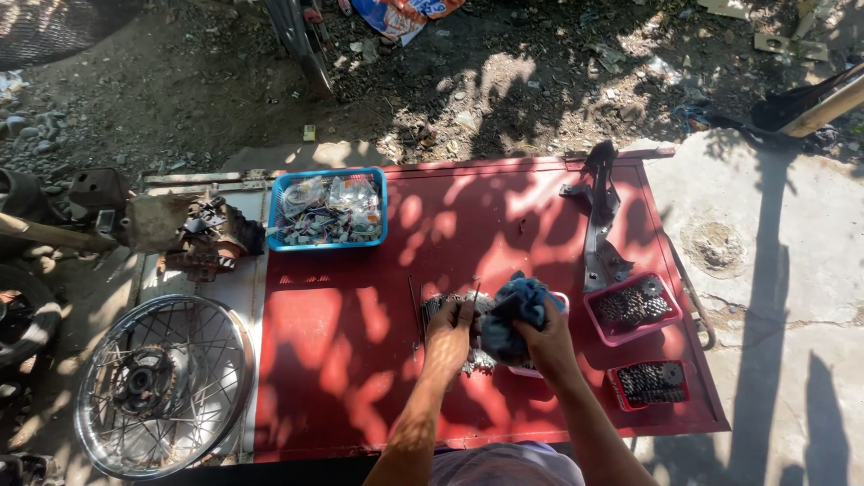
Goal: Cleaning individual motorcycle wheel spokes by wiping them with a blue cloth.
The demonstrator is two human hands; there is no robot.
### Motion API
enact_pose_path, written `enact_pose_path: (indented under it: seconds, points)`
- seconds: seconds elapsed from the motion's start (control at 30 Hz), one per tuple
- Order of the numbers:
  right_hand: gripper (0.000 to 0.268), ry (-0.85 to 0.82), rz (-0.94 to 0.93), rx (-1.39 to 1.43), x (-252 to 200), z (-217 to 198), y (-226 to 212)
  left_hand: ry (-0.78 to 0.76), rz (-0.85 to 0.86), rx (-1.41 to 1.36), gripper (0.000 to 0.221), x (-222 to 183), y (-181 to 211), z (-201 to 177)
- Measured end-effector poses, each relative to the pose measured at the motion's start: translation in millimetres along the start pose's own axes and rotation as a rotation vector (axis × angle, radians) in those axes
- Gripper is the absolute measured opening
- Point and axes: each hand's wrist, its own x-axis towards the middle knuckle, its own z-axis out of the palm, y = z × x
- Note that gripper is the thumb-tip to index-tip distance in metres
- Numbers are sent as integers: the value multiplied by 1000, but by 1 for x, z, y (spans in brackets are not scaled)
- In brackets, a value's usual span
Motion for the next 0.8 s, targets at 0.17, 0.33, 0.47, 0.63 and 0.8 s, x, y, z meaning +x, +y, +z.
enact_pose_path:
  seconds: [0.17, 0.33, 0.47, 0.63, 0.8]
  points:
    - [44, -180, 81, 194, 0, -17, 32, 62, 230, -86, 30, 16, -11, 39]
    - [67, -375, 407, 346, -1, -28, 15, 112, 484, 46, 28, -10, 23, 58]
    - [40, -188, 587, 791, 5, -31, 33, -55, 514, -59, 21, -15, 20, 80]
    - [20, -96, 484, 734, 23, -46, 75, -125, 561, 7, 22, -20, 19, 87]
    - [28, -120, 495, 565, 29, -54, 120, -127, 408, 33, 13, -9, -13, 104]
